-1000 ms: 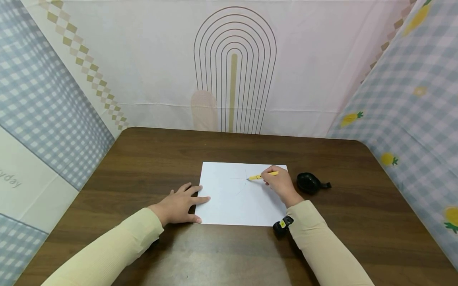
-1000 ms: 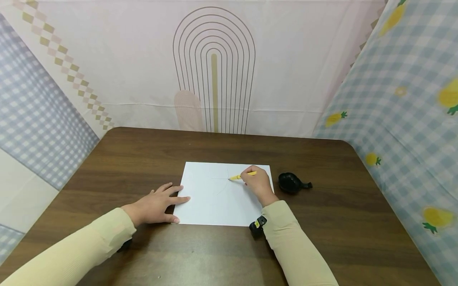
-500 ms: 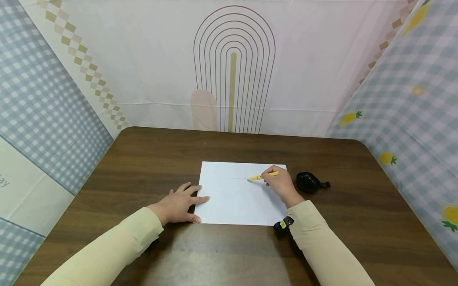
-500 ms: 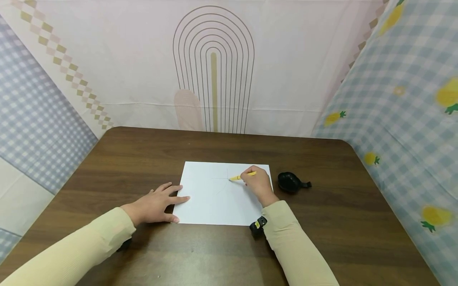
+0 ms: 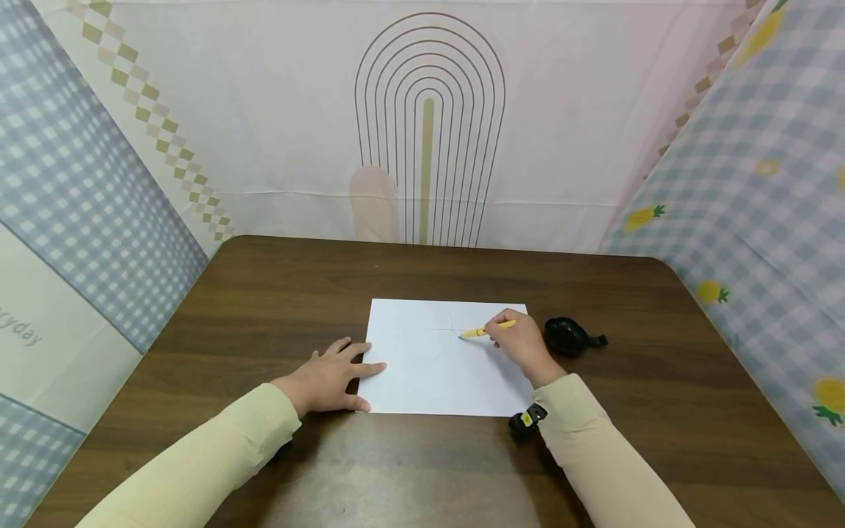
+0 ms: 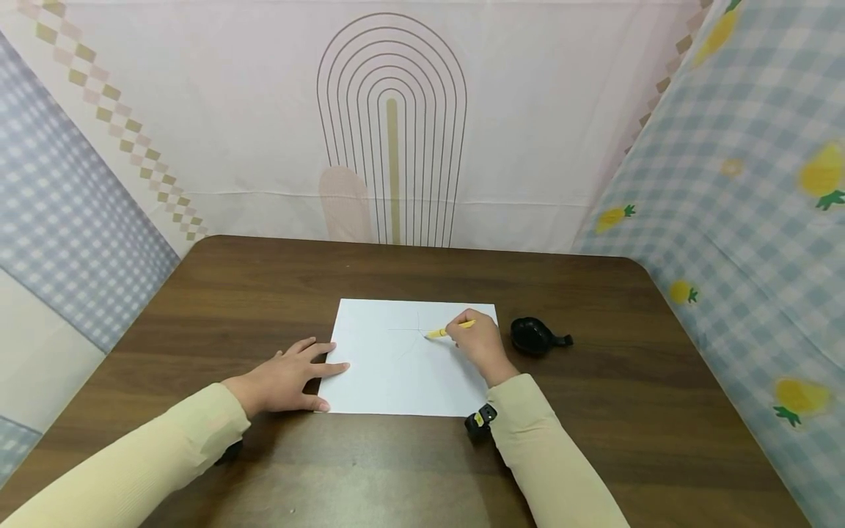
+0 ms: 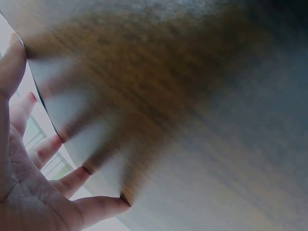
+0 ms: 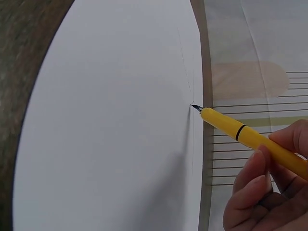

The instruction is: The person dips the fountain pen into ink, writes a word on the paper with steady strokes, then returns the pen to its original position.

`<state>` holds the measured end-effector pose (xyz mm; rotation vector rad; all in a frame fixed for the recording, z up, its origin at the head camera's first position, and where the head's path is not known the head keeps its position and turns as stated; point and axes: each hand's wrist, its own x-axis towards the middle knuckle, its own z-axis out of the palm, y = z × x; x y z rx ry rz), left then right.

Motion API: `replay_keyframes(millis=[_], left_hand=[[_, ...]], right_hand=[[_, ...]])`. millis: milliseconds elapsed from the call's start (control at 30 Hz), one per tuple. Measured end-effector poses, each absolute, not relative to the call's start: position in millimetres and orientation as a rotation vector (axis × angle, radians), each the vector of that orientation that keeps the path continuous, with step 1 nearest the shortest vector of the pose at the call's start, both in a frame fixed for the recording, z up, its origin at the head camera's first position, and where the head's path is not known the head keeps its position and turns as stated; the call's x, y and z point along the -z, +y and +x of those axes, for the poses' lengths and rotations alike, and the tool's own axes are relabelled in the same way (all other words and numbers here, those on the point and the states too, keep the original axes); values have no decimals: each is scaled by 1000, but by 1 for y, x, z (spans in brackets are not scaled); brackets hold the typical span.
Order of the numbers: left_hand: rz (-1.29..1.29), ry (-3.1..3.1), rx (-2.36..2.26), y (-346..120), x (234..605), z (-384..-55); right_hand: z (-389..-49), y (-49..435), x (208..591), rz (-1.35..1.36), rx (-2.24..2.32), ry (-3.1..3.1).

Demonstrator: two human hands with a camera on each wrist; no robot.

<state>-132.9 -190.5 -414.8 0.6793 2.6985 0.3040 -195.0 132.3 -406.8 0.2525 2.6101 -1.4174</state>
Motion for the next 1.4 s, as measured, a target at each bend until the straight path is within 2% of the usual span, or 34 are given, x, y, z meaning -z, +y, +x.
replay_keyframes(millis=[1400], left_hand=[[719,2710,-315,-190,414,-131]], right_hand=[[-179,153,402,168,1322,2674]])
